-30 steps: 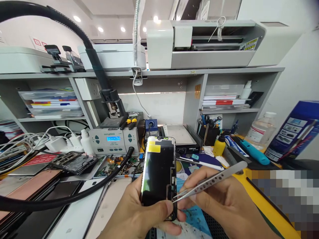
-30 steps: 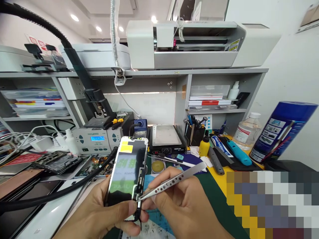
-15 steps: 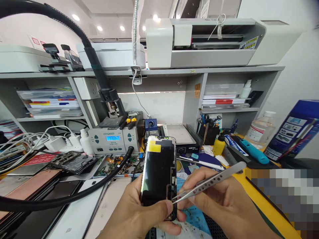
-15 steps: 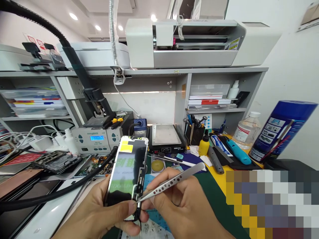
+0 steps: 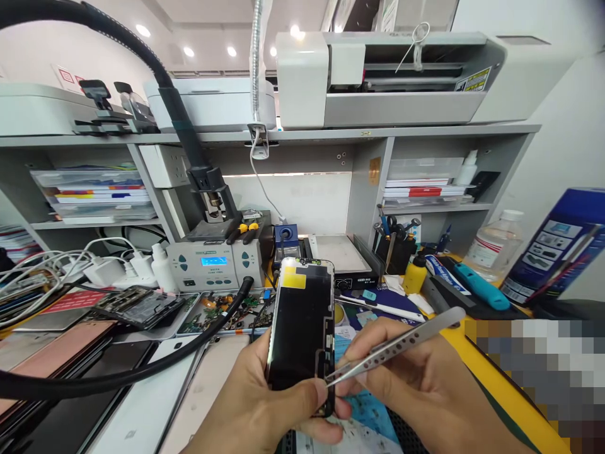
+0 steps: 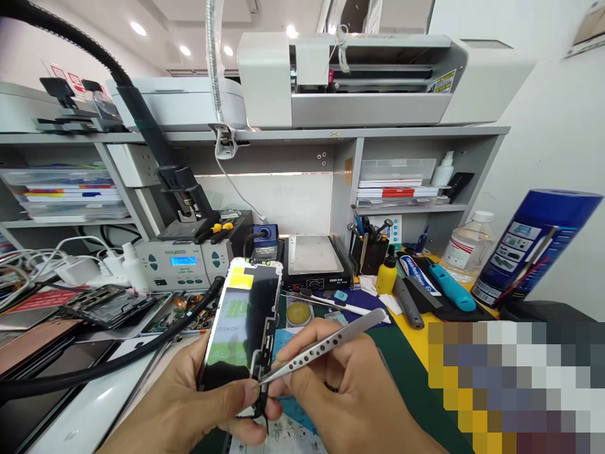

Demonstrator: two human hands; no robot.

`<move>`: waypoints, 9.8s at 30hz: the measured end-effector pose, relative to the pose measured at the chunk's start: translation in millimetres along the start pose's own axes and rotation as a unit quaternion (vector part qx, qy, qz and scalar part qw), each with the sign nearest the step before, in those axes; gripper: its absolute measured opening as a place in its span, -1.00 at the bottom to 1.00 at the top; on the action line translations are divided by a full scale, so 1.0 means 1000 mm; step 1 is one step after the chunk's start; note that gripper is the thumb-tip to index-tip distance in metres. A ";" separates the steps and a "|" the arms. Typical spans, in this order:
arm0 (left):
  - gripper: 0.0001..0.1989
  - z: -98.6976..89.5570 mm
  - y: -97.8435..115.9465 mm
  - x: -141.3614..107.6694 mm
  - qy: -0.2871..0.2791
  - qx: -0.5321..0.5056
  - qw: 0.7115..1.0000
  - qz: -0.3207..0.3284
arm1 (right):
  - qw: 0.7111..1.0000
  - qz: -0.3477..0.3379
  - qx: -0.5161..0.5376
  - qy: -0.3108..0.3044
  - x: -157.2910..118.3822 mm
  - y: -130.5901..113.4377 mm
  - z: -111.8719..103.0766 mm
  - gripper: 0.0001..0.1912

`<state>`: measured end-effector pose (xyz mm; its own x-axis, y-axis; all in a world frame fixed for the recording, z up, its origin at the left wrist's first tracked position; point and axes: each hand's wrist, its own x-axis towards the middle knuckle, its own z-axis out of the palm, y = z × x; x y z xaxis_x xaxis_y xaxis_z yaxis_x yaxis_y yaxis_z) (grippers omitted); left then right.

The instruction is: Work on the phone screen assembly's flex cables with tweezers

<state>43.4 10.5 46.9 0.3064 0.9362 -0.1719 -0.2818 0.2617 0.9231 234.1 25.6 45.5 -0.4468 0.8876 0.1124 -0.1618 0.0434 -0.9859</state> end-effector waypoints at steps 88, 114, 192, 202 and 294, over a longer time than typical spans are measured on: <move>-0.58 0.005 0.001 -0.002 0.027 0.063 0.998 -0.001 | 0.999 0.036 -0.015 0.011 0.004 -0.004 -0.001 -0.80; -0.68 -0.004 0.002 0.001 -0.010 0.123 0.992 -0.036 | 0.999 -0.010 -0.011 0.032 -0.002 -0.004 0.003 -0.88; -0.84 0.000 -0.001 -0.001 0.000 0.079 0.996 -0.032 | 1.000 -0.010 -0.005 0.008 0.002 -0.001 -0.006 -0.90; -0.82 -0.001 -0.002 -0.002 0.006 0.080 0.996 -0.030 | 0.998 -0.010 -0.061 0.011 0.000 0.000 -0.007 -0.88; -0.78 -0.001 -0.003 0.000 0.003 0.062 0.998 -0.027 | 0.999 0.015 0.032 0.006 0.006 0.001 -0.010 -0.89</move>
<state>43.7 10.2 43.9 0.3135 0.9227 -0.2243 -0.1506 0.2815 0.9477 240.1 35.6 44.0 -0.4416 0.8935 0.0813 -0.2050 -0.0122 -0.9787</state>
